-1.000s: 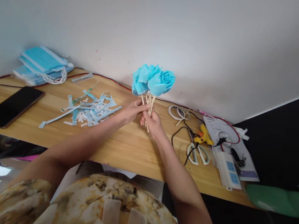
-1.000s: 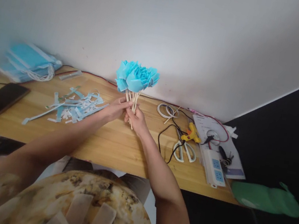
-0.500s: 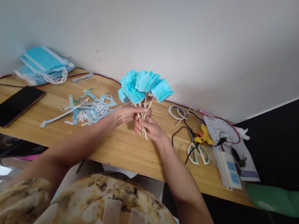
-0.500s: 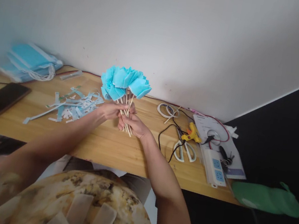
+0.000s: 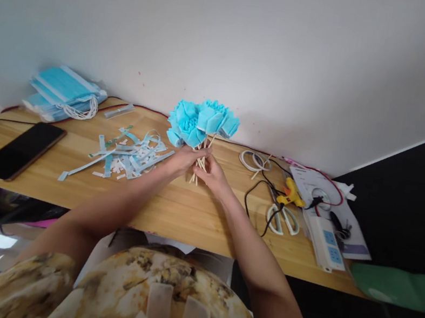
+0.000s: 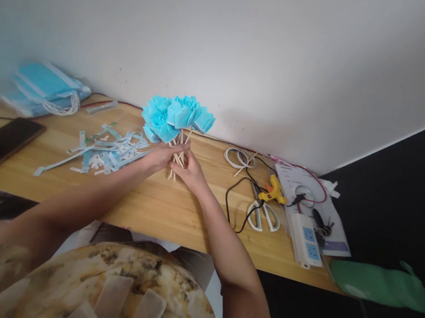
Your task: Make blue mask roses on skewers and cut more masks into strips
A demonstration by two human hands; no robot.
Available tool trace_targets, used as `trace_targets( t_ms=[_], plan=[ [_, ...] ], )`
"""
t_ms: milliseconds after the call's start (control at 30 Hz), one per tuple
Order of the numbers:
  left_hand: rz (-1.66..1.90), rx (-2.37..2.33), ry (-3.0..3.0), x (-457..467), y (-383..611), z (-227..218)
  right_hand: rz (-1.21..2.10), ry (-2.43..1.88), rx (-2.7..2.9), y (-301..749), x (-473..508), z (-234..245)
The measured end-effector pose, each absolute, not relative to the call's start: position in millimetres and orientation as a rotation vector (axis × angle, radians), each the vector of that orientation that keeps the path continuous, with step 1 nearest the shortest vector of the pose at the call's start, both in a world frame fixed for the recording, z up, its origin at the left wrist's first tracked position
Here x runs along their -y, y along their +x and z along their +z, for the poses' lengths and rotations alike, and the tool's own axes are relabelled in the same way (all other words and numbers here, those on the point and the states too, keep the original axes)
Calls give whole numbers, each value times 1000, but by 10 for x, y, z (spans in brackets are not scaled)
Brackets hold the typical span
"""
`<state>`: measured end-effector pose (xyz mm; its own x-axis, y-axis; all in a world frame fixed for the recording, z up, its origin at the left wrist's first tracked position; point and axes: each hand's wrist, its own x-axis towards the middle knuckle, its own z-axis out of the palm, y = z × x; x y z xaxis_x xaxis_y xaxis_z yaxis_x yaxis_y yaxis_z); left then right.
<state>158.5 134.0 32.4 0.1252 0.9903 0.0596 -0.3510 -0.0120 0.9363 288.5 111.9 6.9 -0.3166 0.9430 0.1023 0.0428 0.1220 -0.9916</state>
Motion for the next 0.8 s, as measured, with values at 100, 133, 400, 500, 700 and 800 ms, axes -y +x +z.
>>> trace_targets(
  t_ms=[100,133,400,500,700,800],
  plan=[
    [1298,-852,1026,-1320,1604,307,1161,-1058,1736,2924,-1105,62],
    [1311,-864,1031,-1316,1612,298,1123,-1074,1789,2938,-1098,64],
    [1292,-923,1267,-1283,1616,292,1066,-1057,1925,3013,-1102,157],
    [1285,-956,1306,-1271,1613,319,1075,-1063,1908,3012,-1118,161],
    [1169,-776,1426,-1275,1628,340,1090,-993,1560,2998,-1148,151],
    [1117,-695,1490,-1339,1575,396,1111,-894,1288,3086,-1189,229]
  ],
)
